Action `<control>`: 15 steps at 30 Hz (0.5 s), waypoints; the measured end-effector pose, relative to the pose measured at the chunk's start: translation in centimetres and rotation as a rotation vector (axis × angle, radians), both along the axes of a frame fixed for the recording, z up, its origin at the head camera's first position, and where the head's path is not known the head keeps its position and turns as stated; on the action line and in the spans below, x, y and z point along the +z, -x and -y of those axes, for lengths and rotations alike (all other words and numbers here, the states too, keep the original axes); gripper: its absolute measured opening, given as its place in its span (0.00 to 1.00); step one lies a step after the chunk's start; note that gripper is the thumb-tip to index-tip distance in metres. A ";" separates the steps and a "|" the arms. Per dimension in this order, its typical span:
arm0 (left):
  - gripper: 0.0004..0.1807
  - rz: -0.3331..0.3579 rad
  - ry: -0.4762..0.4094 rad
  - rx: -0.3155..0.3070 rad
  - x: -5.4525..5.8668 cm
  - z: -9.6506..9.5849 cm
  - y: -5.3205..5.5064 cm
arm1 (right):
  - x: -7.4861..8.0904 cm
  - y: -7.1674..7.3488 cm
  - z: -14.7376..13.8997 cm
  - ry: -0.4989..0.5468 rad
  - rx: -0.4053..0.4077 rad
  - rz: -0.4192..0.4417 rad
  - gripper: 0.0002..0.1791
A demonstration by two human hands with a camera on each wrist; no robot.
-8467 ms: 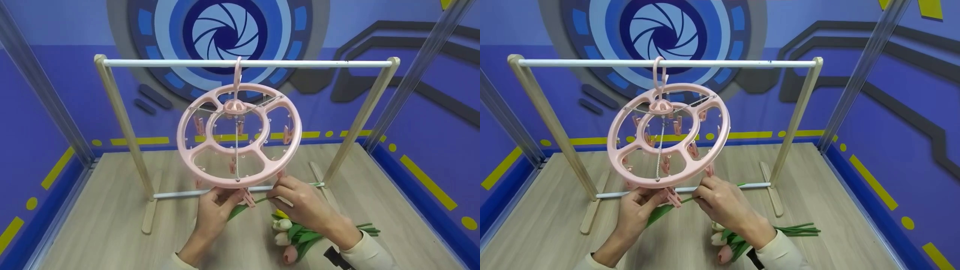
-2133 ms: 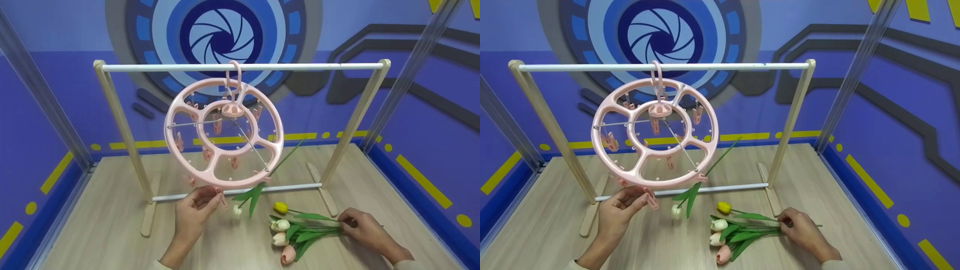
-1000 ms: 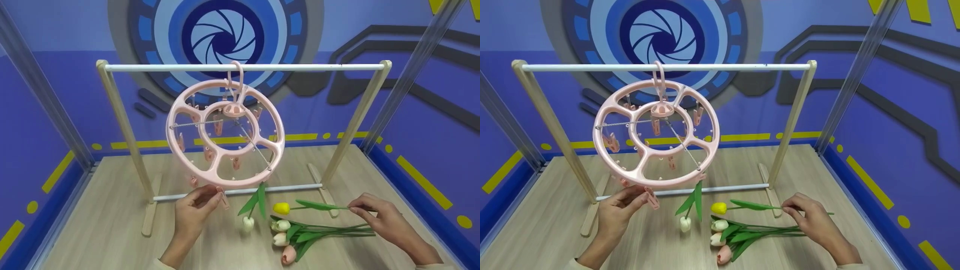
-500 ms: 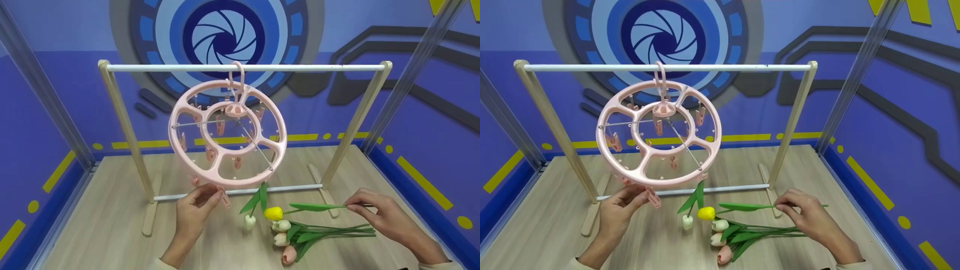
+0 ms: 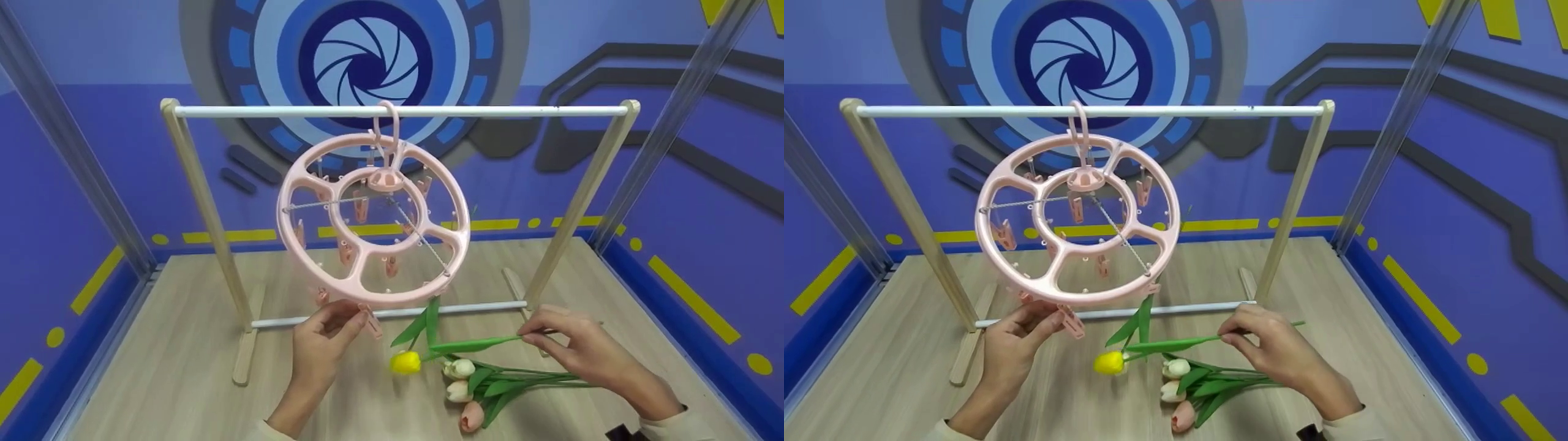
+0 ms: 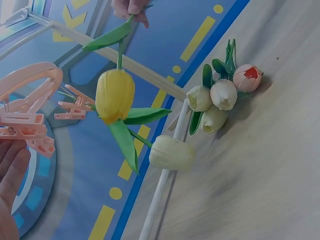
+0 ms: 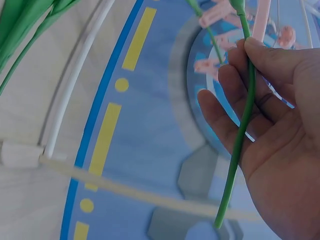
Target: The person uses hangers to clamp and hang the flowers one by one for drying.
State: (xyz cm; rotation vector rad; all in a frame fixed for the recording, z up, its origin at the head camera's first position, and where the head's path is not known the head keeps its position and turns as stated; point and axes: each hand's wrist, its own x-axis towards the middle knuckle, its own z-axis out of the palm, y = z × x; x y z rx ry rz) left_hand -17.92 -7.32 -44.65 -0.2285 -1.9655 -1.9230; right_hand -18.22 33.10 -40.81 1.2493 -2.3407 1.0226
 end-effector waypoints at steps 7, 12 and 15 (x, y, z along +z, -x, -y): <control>0.13 0.043 0.028 0.009 0.3 -0.5 -0.3 | 0.0 0.9 3.0 -0.011 0.080 -0.044 0.25; 0.12 0.048 0.025 -0.004 0.4 -0.7 -0.4 | 0.3 1.2 4.8 -0.079 0.065 -0.066 0.17; 0.11 0.040 0.018 -0.017 0.5 -0.7 -0.4 | 0.3 1.5 5.8 -0.093 0.074 -0.078 0.14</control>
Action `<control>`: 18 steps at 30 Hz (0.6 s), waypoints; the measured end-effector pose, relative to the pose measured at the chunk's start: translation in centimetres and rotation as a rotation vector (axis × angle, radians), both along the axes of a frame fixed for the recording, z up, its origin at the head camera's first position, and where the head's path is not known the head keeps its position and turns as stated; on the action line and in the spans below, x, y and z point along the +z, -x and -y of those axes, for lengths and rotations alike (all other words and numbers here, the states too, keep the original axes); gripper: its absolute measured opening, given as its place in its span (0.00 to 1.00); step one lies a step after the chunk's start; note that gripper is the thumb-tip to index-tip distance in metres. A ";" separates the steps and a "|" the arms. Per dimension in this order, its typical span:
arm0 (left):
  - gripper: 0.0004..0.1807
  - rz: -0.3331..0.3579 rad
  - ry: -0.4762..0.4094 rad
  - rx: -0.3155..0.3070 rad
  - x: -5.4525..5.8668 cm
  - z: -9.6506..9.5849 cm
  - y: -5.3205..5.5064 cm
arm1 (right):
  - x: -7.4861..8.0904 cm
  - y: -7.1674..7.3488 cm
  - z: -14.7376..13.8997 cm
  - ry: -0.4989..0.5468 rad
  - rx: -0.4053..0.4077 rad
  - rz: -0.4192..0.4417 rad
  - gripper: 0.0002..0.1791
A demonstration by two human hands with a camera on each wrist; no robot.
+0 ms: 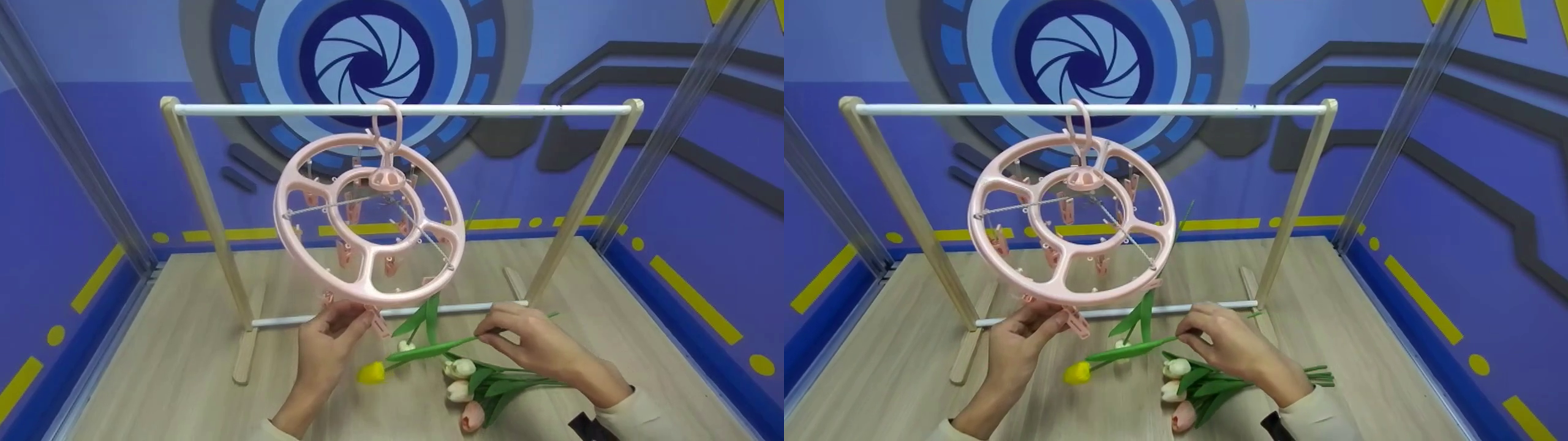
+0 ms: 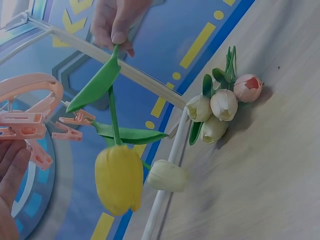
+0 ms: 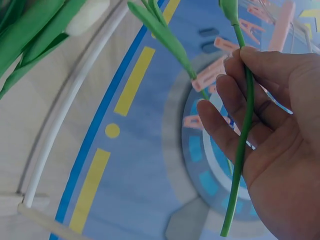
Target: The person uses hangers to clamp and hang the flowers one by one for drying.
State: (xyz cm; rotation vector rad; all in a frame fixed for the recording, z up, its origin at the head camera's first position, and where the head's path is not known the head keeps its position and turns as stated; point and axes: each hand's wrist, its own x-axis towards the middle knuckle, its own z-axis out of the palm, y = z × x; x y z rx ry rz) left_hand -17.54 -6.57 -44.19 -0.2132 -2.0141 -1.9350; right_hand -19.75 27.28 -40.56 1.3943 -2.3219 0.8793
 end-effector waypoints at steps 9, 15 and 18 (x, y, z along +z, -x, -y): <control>0.09 -0.030 -0.005 -0.027 0.1 -0.6 0.0 | -0.2 0.3 2.5 -0.027 -0.015 -0.030 0.12; 0.09 -0.061 -0.037 -0.058 0.2 -0.9 0.0 | 0.1 0.6 3.9 -0.018 -0.002 -0.095 0.10; 0.08 -0.075 -0.042 -0.070 0.1 -1.0 0.0 | 0.2 0.7 4.6 -0.013 0.005 -0.132 0.08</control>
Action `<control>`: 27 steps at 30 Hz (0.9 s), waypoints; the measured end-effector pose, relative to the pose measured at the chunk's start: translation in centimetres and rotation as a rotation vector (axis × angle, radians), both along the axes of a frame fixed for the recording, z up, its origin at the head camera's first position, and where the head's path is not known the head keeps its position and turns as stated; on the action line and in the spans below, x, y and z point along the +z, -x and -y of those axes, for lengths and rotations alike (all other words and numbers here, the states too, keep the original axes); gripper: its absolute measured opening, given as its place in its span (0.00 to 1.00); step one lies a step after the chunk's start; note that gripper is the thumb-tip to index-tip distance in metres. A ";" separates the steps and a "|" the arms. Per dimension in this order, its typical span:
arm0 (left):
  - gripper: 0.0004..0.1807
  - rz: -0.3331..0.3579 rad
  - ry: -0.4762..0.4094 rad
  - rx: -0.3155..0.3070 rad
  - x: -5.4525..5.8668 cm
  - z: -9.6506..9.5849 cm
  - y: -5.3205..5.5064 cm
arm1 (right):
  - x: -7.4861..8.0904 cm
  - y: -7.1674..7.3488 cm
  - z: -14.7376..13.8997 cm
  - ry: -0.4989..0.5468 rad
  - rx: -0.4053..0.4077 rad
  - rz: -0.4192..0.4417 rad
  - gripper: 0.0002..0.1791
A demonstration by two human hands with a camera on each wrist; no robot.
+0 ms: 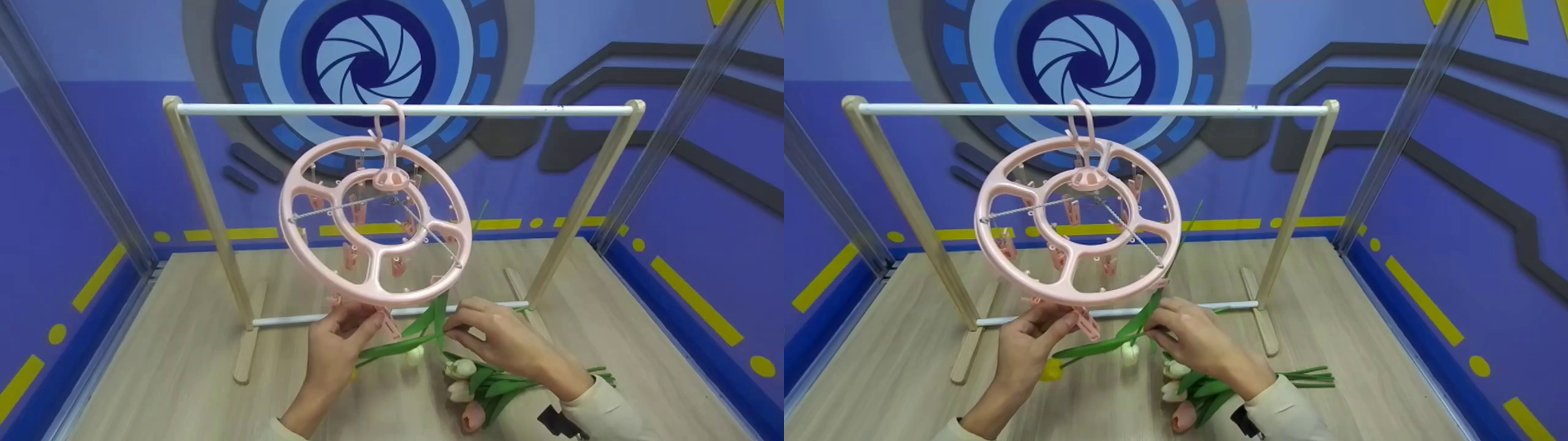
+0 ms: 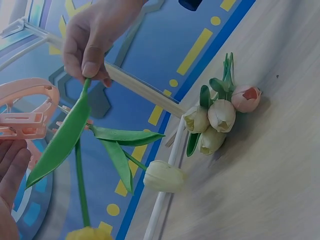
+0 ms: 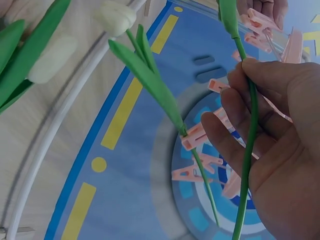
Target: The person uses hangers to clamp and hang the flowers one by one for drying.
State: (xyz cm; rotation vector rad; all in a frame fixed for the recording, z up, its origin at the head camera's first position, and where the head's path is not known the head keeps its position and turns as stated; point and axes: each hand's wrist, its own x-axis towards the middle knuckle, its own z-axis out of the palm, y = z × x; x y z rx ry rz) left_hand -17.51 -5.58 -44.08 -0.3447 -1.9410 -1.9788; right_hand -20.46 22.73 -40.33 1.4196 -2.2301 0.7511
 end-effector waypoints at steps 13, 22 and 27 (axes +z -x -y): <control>0.09 0.041 0.039 -0.007 0.3 -0.4 -0.1 | 0.8 -0.1 2.3 -0.056 -0.061 -0.027 0.10; 0.08 0.008 0.028 -0.018 0.3 -0.7 0.0 | 1.0 -0.2 2.6 -0.132 -0.097 -0.083 0.09; 0.08 -0.004 0.022 -0.037 0.3 -1.0 0.0 | 1.1 -0.3 3.2 -0.103 -0.071 -0.122 0.11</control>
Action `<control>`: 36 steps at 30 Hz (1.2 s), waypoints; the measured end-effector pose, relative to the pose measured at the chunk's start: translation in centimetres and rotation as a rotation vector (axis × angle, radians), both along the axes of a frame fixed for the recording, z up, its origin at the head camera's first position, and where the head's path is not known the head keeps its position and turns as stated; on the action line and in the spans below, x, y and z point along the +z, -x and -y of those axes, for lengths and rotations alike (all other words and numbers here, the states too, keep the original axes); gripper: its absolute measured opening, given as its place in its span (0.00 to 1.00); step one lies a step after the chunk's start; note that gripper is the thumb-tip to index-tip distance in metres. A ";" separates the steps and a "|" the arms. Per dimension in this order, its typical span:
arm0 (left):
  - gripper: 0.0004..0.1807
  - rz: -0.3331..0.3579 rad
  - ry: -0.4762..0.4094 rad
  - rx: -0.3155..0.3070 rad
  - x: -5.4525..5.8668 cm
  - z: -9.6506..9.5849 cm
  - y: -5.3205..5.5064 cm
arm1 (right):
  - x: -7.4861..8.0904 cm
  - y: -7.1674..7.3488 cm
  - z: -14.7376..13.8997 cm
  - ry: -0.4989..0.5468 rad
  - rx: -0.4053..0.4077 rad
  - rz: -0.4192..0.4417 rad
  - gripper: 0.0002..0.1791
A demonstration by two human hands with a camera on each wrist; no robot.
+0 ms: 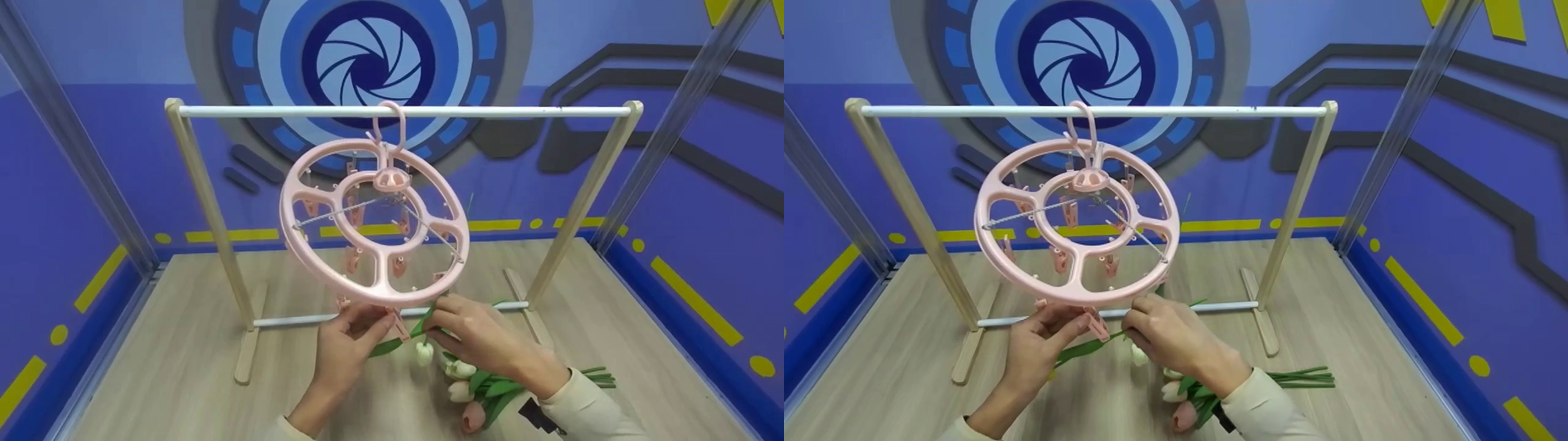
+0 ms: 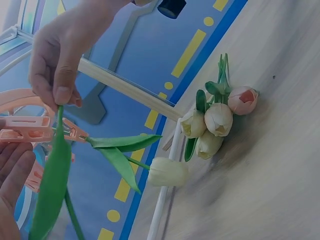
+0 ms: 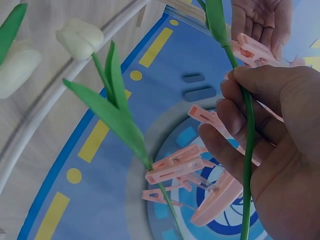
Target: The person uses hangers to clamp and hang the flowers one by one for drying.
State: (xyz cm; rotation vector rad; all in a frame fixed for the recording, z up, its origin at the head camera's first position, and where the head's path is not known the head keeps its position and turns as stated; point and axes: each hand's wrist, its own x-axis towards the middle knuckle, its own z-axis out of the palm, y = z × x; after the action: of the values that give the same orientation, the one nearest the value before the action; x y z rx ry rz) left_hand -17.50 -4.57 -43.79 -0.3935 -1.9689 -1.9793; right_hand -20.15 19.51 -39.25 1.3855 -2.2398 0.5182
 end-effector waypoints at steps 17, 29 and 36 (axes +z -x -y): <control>0.09 0.012 0.041 0.007 0.1 0.0 -0.1 | 0.2 -0.1 0.8 0.029 0.009 -0.015 0.10; 0.09 0.008 0.013 0.000 0.0 0.0 -0.1 | 0.1 -0.1 0.9 0.052 0.020 -0.036 0.10; 0.09 0.007 0.008 -0.006 -0.1 0.0 -0.1 | 0.0 0.0 0.9 0.059 0.029 -0.058 0.10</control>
State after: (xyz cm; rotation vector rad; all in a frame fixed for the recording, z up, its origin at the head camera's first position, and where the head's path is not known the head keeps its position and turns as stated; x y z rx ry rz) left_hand -17.39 -4.61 -43.92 -0.3954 -1.9828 -1.9803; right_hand -20.14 18.64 -39.24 1.3876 -2.1443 0.5435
